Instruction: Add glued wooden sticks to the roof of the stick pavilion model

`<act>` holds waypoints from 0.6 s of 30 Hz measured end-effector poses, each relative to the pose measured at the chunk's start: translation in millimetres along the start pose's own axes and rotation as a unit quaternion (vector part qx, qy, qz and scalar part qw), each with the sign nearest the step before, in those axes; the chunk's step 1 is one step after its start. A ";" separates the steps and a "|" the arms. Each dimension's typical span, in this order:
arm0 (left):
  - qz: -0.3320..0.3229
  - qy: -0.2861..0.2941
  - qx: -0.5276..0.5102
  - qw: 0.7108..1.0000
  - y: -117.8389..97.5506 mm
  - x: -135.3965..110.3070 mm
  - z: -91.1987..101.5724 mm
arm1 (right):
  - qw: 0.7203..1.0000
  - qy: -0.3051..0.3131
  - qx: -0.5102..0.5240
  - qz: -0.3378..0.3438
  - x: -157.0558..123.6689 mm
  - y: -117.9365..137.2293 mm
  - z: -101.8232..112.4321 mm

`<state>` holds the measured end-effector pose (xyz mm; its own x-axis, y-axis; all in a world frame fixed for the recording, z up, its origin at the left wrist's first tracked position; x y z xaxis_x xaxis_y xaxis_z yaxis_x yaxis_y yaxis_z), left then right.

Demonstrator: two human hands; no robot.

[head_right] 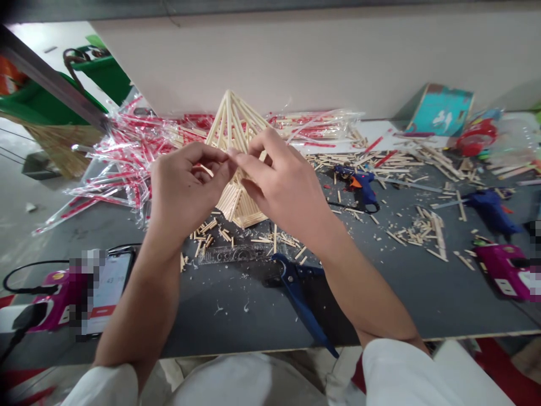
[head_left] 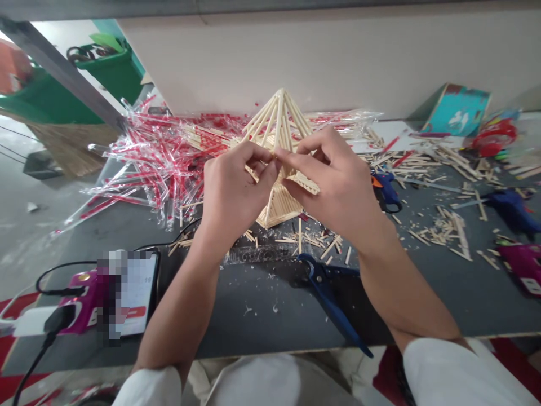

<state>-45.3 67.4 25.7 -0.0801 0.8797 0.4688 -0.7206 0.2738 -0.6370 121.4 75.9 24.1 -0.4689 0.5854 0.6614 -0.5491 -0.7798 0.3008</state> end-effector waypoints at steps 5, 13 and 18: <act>0.006 -0.005 -0.004 1.000 0.2 -1.2 -1.2 | 1.000 0.013 0.012 -0.004 -0.1 -1.1 2.7; 0.008 -0.009 -0.003 1.000 -1.2 -1.7 -1.5 | 1.000 0.004 0.026 -0.012 -0.5 -4.0 4.6; 0.003 -0.009 0.012 1.000 -3.3 -1.6 -2.1 | 1.000 -0.009 0.020 -0.019 -1.5 -2.8 3.4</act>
Point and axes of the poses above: each hand's wrist, its own x-axis towards the middle knuckle, its own z-axis out of the back of the hand, y = z × x, the point moved 4 cm from there along x, towards the middle knuckle, and after that the axes turned 6 degrees about x, right-handed, at the moved point
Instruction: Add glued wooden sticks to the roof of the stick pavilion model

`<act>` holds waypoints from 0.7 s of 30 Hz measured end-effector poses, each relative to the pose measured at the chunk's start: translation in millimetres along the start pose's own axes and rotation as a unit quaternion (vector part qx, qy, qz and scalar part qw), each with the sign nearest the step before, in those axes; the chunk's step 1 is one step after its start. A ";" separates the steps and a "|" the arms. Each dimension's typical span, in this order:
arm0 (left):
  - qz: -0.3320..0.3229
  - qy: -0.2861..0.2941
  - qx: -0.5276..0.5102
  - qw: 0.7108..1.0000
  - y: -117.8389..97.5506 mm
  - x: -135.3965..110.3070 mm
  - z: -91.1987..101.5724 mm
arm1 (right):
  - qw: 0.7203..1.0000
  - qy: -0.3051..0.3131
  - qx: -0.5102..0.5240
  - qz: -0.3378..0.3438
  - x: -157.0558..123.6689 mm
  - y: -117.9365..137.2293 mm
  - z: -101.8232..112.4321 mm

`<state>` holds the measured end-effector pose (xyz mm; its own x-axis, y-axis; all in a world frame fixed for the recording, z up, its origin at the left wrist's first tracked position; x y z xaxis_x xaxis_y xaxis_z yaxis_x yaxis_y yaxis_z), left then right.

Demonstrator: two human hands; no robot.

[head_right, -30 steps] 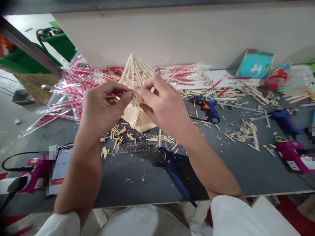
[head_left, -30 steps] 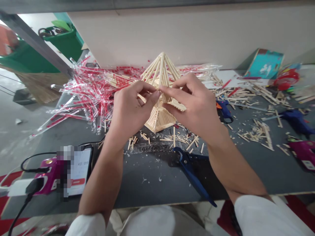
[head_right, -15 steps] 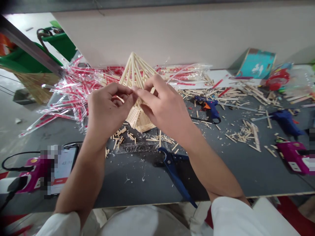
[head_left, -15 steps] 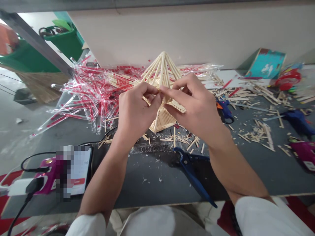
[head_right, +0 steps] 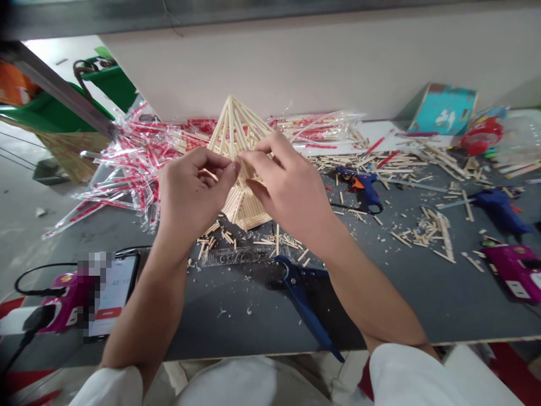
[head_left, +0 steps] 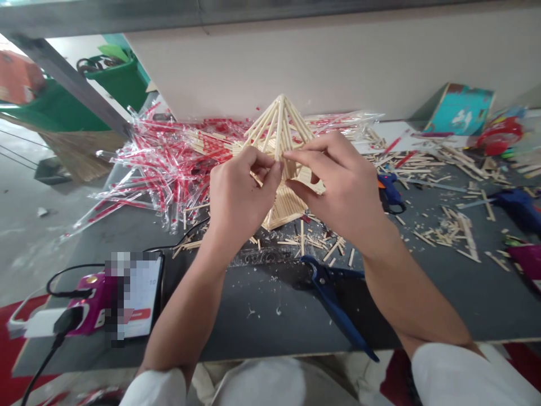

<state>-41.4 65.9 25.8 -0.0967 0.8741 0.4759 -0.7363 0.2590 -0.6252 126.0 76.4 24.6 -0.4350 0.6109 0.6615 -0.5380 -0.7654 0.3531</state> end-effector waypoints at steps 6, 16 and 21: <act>-0.010 -0.002 0.014 1.000 -2.1 -0.3 0.5 | 1.000 -0.007 0.006 0.006 -1.4 0.7 -1.7; 0.008 -0.007 0.000 1.000 1.1 1.0 -2.6 | 1.000 0.000 0.006 0.014 0.0 0.7 1.6; 0.012 -0.006 -0.007 1.000 2.6 1.0 -3.2 | 0.999 0.025 -0.007 0.037 2.2 0.4 6.1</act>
Point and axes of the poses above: each hand's wrist, its own x-axis towards the middle knuckle, its own z-axis out of the back of the hand, y = z × x, the point moved 4 cm from there along x, towards the middle knuckle, and after that the axes turned 6 degrees about x, right-handed, at the moved point
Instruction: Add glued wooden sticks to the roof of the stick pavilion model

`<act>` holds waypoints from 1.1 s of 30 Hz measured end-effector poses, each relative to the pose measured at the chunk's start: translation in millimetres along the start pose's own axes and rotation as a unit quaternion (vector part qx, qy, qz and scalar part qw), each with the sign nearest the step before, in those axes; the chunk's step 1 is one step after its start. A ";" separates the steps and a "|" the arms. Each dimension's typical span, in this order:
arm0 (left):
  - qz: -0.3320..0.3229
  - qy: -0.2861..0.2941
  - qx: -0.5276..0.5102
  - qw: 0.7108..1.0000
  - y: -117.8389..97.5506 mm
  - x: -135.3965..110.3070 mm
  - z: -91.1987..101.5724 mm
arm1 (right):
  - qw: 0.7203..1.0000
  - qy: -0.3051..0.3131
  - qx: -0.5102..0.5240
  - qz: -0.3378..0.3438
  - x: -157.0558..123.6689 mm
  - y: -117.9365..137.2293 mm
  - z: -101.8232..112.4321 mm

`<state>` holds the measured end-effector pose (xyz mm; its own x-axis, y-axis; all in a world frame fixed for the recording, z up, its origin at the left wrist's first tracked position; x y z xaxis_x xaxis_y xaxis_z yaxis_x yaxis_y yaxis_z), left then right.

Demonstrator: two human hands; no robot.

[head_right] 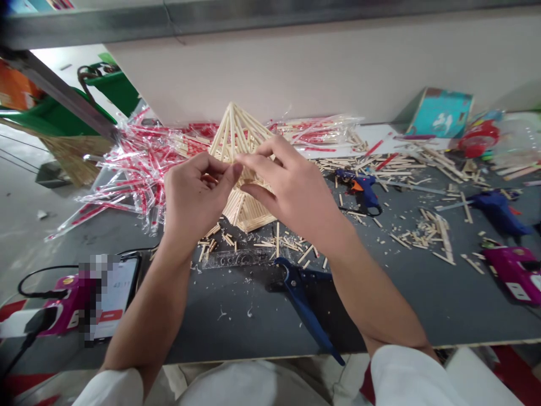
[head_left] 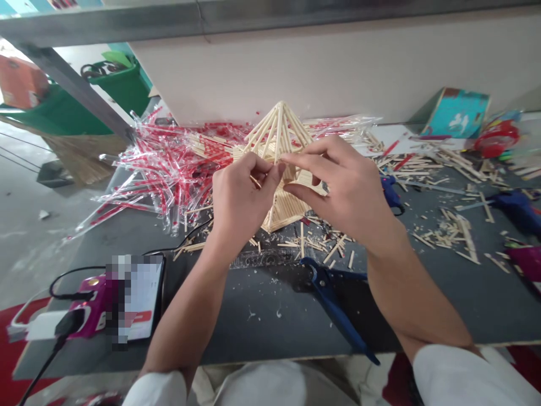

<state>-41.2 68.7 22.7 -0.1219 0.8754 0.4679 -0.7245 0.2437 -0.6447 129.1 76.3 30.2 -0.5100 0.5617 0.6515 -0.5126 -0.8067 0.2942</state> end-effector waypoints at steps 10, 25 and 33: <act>0.005 0.004 0.007 1.000 0.0 1.3 1.5 | 0.994 -0.036 -0.103 -0.017 -0.5 -7.6 9.1; -0.005 -0.001 0.004 1.000 1.6 1.8 0.4 | 0.990 -0.140 0.022 -0.019 -1.8 -12.5 6.9; -0.001 0.008 0.007 1.000 2.5 2.5 1.3 | 0.979 -0.182 0.040 -0.080 -3.5 -20.6 11.6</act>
Point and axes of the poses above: each hand's wrist, its own x-axis towards the middle knuckle, its own z-axis out of the back of the hand, y = z × x, the point moved 4 cm from there along x, towards the middle knuckle, and after that the axes turned 6 degrees about x, right-handed, at the moved point
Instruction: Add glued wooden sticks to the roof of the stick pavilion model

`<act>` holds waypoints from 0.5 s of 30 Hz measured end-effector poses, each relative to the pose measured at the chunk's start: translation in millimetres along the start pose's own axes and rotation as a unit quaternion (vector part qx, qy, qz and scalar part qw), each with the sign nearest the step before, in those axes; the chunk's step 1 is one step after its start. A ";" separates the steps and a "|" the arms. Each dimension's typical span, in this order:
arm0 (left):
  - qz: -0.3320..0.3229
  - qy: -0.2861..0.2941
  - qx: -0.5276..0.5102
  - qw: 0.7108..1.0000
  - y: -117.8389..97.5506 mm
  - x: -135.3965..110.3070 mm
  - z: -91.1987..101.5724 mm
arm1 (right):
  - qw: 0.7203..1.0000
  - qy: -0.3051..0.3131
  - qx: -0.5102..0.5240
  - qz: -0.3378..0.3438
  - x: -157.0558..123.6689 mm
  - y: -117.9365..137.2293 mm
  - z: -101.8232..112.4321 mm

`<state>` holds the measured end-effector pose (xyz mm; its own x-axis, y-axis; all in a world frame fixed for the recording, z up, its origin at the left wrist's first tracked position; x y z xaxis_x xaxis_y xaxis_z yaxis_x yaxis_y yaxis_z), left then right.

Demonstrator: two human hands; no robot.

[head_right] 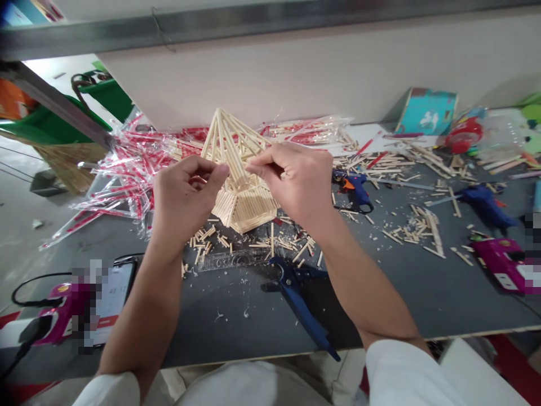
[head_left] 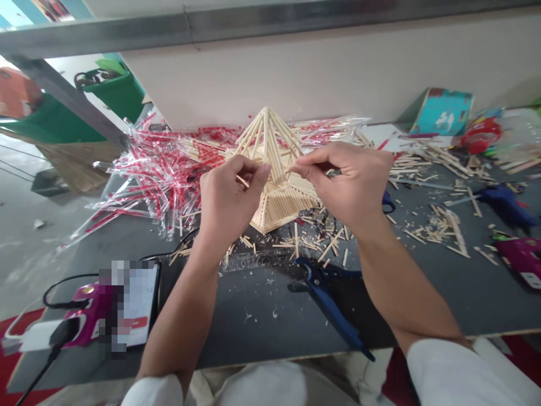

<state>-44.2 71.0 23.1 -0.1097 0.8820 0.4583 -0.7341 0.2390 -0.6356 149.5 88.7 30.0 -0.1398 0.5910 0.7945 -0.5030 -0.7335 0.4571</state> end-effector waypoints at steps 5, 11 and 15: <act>-0.010 0.010 0.007 1.000 -0.4 -0.3 -0.1 | 0.995 0.063 0.070 -0.035 -2.1 -3.8 -7.8; -0.013 0.035 0.006 0.999 1.1 -0.4 0.4 | 0.997 0.034 0.073 -0.001 0.6 3.3 -9.6; -0.024 0.050 0.004 0.998 2.9 -0.2 0.3 | 0.996 0.054 0.076 -0.004 10.1 3.8 -17.8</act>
<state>-46.5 71.4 21.3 -0.0083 0.9059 0.4235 -0.7426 0.2780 -0.6093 131.0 97.9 32.7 -0.2310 0.6242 0.7463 -0.3707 -0.7657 0.5257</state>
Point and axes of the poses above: each hand's wrist, its own x-axis towards the middle knuckle, its own z-axis out of the back of the hand, y = z × x, the point moved 4 cm from there along x, towards the middle knuckle, and after that the axes turned 6 degrees about x, right-handed, at the moved point
